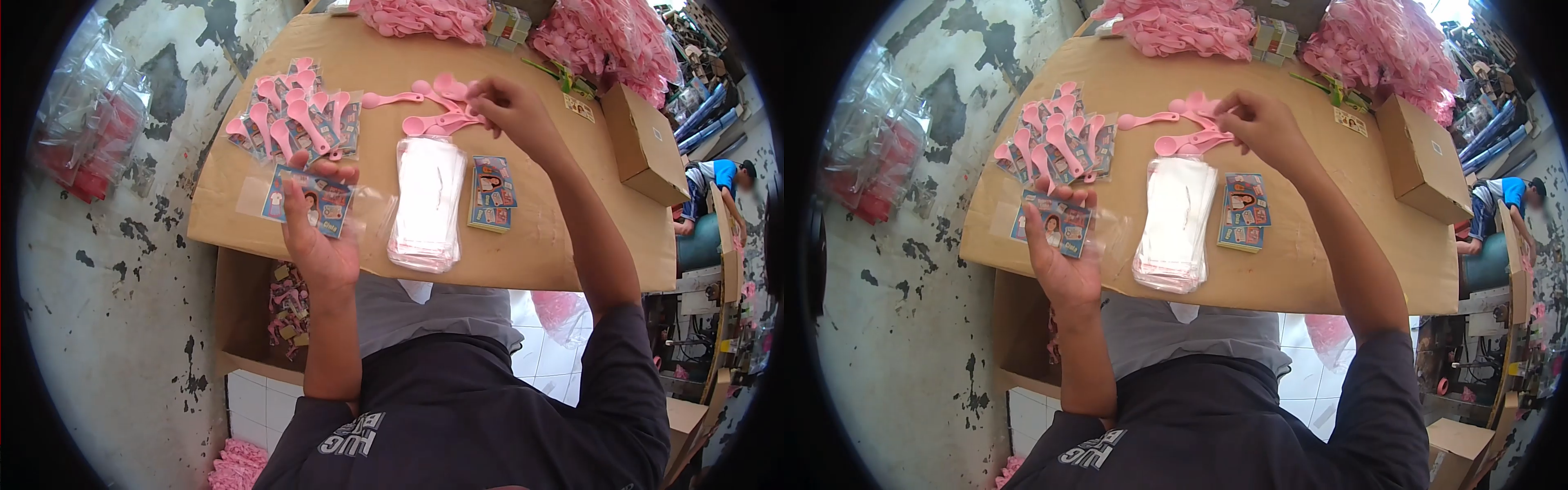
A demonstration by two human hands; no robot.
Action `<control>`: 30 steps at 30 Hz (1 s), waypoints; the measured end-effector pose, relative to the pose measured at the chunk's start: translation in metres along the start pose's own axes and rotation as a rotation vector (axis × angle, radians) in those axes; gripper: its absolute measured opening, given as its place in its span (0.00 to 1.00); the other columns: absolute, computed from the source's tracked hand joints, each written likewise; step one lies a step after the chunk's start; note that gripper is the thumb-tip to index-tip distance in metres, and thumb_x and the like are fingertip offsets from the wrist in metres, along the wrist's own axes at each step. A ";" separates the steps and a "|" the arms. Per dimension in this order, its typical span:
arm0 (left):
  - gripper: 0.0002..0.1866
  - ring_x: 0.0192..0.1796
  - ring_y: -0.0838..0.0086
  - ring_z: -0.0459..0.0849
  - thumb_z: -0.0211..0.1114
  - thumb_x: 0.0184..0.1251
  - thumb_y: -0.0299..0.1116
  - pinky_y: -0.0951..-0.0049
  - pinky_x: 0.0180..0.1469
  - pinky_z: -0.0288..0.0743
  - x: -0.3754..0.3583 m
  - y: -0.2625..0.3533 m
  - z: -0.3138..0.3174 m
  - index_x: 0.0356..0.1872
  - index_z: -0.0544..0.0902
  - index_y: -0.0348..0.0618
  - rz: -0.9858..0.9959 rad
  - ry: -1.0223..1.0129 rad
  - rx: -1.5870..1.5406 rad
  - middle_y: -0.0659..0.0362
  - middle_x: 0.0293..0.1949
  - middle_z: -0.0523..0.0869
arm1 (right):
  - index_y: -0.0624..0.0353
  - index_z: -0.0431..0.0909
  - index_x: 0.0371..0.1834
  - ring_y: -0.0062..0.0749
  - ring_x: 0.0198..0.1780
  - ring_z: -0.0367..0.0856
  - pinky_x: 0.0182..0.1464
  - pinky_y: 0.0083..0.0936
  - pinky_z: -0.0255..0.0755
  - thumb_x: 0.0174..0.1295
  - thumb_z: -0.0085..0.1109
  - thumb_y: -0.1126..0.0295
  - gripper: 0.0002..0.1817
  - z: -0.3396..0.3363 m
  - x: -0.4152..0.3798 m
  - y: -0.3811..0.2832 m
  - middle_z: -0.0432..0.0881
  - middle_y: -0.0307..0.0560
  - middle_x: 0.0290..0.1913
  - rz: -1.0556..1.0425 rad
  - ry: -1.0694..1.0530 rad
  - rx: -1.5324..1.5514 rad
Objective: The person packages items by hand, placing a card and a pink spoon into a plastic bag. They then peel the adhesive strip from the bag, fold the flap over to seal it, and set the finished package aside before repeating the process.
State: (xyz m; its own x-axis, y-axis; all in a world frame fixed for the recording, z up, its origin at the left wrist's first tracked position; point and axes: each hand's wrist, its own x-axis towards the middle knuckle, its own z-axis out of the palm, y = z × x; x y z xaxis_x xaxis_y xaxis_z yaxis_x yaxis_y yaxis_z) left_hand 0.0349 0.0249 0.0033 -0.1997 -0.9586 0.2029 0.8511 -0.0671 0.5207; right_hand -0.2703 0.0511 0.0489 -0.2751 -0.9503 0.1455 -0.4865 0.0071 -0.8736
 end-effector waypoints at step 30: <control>0.26 0.49 0.68 0.84 0.52 0.84 0.50 0.60 0.61 0.82 -0.023 -0.044 0.042 0.68 0.69 0.39 -0.406 -0.182 -0.340 0.55 0.45 0.80 | 0.64 0.75 0.51 0.20 0.37 0.84 0.38 0.17 0.80 0.69 0.65 0.77 0.11 0.085 -0.148 -0.042 0.84 0.42 0.40 0.116 0.023 0.618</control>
State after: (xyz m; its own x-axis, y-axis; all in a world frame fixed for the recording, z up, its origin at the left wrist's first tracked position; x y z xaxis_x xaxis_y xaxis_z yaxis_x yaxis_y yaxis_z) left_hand -0.0186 0.0614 0.0104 -0.5987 -0.7761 0.1980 0.7913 -0.5350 0.2959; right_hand -0.1384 0.1651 0.0250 -0.3186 -0.9471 0.0381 0.1149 -0.0785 -0.9903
